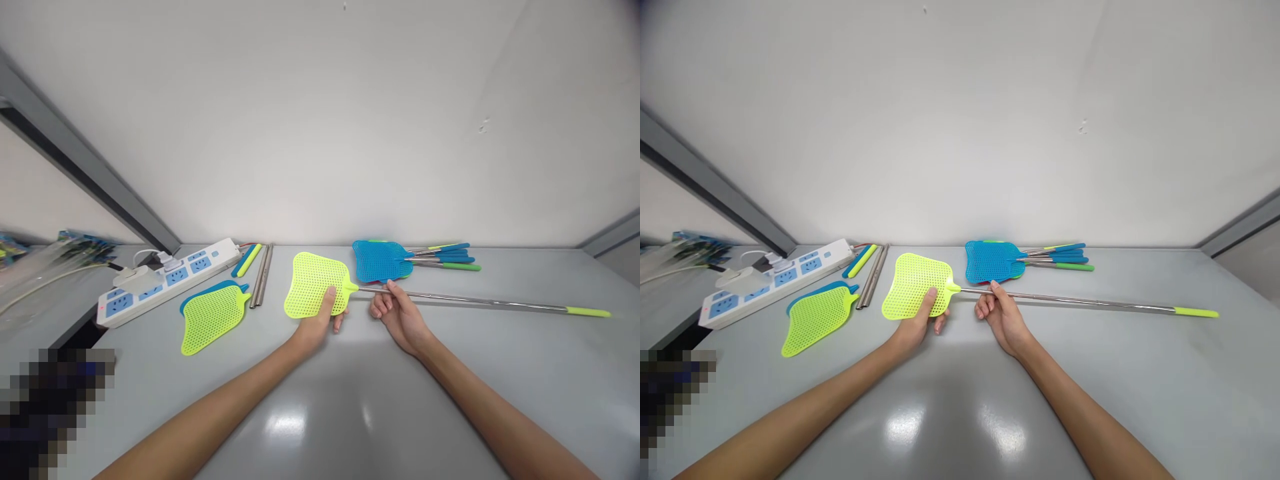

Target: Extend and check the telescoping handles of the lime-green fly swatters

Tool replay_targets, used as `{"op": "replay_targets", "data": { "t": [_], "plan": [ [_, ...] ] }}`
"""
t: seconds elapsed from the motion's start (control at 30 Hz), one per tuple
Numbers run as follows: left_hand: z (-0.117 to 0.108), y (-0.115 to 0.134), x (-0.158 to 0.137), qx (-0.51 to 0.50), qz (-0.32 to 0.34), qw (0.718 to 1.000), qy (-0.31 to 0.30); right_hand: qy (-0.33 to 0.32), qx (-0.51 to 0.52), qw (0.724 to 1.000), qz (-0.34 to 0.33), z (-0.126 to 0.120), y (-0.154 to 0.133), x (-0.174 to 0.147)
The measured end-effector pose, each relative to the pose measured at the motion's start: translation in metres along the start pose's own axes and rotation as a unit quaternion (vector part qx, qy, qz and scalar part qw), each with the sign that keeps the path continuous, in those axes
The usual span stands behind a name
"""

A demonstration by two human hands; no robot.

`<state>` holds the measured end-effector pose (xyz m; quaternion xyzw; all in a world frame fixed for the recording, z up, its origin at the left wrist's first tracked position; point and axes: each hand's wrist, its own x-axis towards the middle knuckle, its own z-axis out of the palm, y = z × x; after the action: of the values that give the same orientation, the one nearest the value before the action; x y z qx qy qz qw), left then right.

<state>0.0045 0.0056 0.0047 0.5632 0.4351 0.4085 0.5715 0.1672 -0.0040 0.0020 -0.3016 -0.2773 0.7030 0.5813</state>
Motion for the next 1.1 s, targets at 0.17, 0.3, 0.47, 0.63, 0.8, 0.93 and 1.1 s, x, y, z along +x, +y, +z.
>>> {"op": "replay_targets", "data": {
  "t": [0.17, 0.3, 0.47, 0.63, 0.8, 0.93, 1.1],
  "plan": [
    [-0.001, -0.004, 0.003, -0.013, -0.004, 1.000, 0.010, 0.012, 0.008, 1.000, -0.001, 0.000, -0.001, 0.001],
    [0.000, -0.001, 0.002, 0.001, 0.002, 1.000, 0.003, 0.020, 0.004, 1.000, -0.004, 0.000, -0.001, 0.001],
    [0.001, 0.006, -0.003, 0.059, 0.003, 0.998, -0.019, -0.003, -0.021, 1.000, -0.003, 0.001, -0.003, -0.003],
    [0.001, 0.010, -0.006, 0.092, 0.007, 0.995, -0.026, -0.040, -0.045, 0.998, 0.000, 0.002, -0.003, -0.004],
    [0.001, 0.009, -0.006, 0.094, 0.006, 0.995, -0.026, -0.038, -0.062, 0.997, 0.000, 0.003, -0.003, -0.005],
    [0.000, 0.005, -0.004, 0.073, 0.012, 0.997, -0.021, -0.033, -0.063, 0.997, -0.005, 0.002, -0.003, -0.004],
    [-0.002, 0.004, 0.000, 0.061, 0.020, 0.997, -0.035, -0.022, -0.054, 0.998, -0.003, 0.000, -0.002, -0.001]
  ]
}}
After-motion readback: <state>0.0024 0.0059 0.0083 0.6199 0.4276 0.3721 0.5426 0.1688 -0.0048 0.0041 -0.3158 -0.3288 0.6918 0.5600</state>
